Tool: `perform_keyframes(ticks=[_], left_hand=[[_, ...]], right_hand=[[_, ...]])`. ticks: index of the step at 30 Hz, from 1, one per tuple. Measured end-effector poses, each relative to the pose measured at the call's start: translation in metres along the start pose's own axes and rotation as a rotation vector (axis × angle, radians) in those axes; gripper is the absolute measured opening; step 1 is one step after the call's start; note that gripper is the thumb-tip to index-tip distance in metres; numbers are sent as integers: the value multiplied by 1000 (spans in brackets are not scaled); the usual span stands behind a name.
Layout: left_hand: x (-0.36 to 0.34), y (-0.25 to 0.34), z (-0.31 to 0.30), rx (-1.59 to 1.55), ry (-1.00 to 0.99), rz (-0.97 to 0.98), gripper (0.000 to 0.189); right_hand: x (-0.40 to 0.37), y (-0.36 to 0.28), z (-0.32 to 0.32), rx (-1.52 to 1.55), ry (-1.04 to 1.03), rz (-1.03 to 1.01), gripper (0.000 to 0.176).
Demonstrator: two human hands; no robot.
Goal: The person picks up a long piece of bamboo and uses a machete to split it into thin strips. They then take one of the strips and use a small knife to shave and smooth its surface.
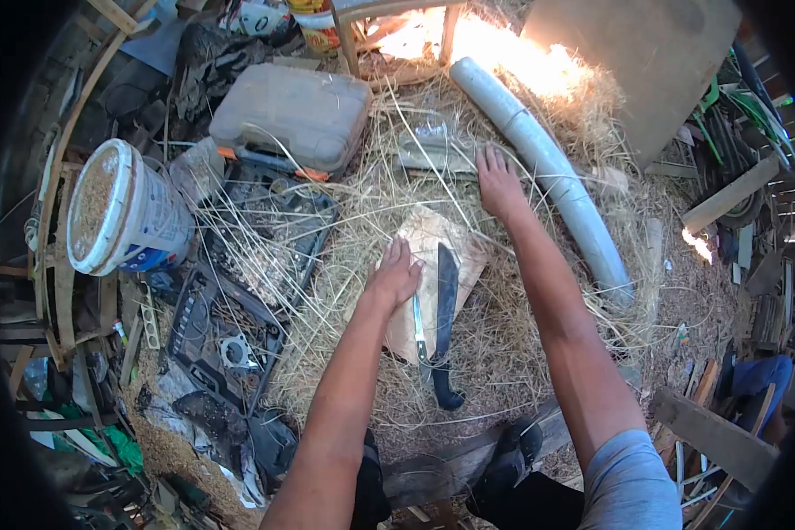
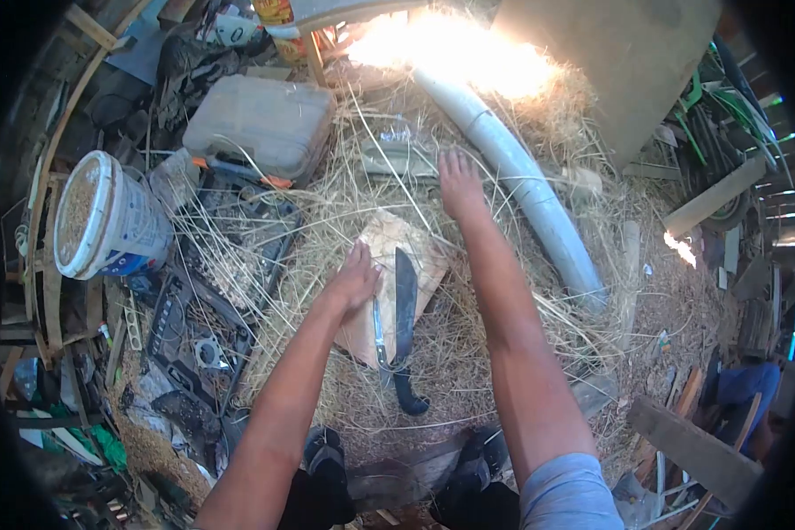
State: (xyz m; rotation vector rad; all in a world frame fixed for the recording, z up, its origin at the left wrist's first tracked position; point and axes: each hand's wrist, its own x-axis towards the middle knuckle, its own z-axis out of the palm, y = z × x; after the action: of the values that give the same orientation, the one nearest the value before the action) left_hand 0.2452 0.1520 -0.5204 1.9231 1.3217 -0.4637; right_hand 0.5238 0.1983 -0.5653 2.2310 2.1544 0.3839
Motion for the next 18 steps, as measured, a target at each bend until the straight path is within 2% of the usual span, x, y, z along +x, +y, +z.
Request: perform_keyframes(ticks=[4, 5, 8, 9, 12, 15, 18], left_hand=[[2, 0, 0, 21, -75, -24, 71], [5, -3, -1, 4, -90, -15, 71], [8, -4, -2, -10, -125, -8, 72], [8, -3, -4, -10, -131, -10, 72], [10, -5, -3, -10, -133, -11, 73], [7, -2, -3, 3, -120, -11, 74], [5, -2, 0, 2, -99, -13, 75]], right_hand=[[9, 11, 10, -4, -9, 10, 48], [15, 15, 7, 25, 179, 12, 33], [25, 22, -29, 46, 52, 107, 20], [23, 23, -26, 128, 143, 93, 14], [4, 16, -9, 325, -187, 78, 14], [-14, 6, 6, 323, -161, 91, 18], [-28, 5, 10, 320, 55, 60, 30]])
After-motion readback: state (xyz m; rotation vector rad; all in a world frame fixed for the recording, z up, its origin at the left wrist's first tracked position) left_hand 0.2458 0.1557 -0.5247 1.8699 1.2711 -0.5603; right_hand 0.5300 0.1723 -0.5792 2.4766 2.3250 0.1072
